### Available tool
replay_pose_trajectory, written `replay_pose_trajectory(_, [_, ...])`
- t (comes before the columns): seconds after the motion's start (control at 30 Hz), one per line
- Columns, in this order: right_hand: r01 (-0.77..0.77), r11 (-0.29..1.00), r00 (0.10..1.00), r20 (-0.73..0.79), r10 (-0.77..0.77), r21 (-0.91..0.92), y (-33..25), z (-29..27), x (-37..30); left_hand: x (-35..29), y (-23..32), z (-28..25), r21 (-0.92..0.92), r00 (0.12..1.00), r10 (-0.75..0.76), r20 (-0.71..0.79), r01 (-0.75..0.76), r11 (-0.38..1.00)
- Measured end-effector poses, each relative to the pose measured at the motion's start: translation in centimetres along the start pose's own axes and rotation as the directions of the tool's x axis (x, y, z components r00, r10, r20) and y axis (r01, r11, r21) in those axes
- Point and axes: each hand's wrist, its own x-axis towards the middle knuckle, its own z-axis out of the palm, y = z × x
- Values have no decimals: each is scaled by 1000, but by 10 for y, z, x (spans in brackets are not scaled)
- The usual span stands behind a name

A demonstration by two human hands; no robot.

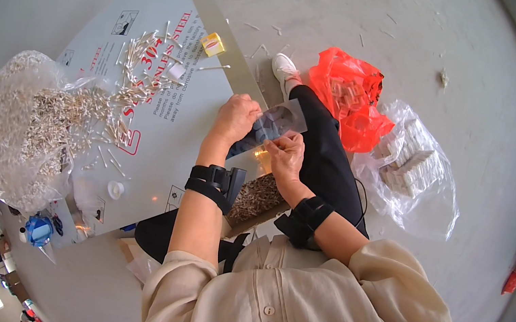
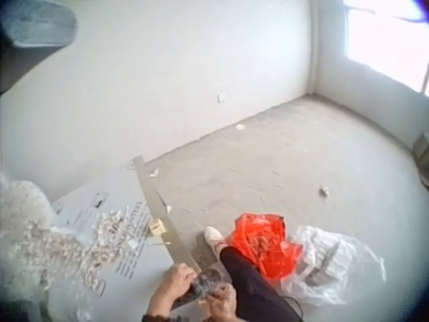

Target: Packaging sets of cotton swabs into small plastic bags.

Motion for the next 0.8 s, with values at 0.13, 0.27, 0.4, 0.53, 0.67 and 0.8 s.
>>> replay_pose_trajectory(0.13, [-16,990,1000,-9,17,141,9,1,5,3,8,-7,226,996,47,82,-65,972])
replay_pose_trajectory(0.27, [4,991,998,-61,5,137,20,9,12,3,14,-8,303,996,50,74,-70,950])
replay_pose_trajectory(0.4, [47,999,998,-33,-47,-8,44,12,18,10,22,4,350,999,19,38,-31,936])
replay_pose_trajectory(0.53, [-22,999,1000,10,22,27,32,6,21,2,27,13,241,973,-132,-189,176,954])
replay_pose_trajectory(0.67, [137,989,989,-67,-133,55,41,-9,14,-17,9,14,-152,922,-90,-377,34,988])
replay_pose_trajectory(0.8, [5,964,994,102,-33,267,4,-36,-8,-69,-49,-3,-168,718,-235,-655,164,972])
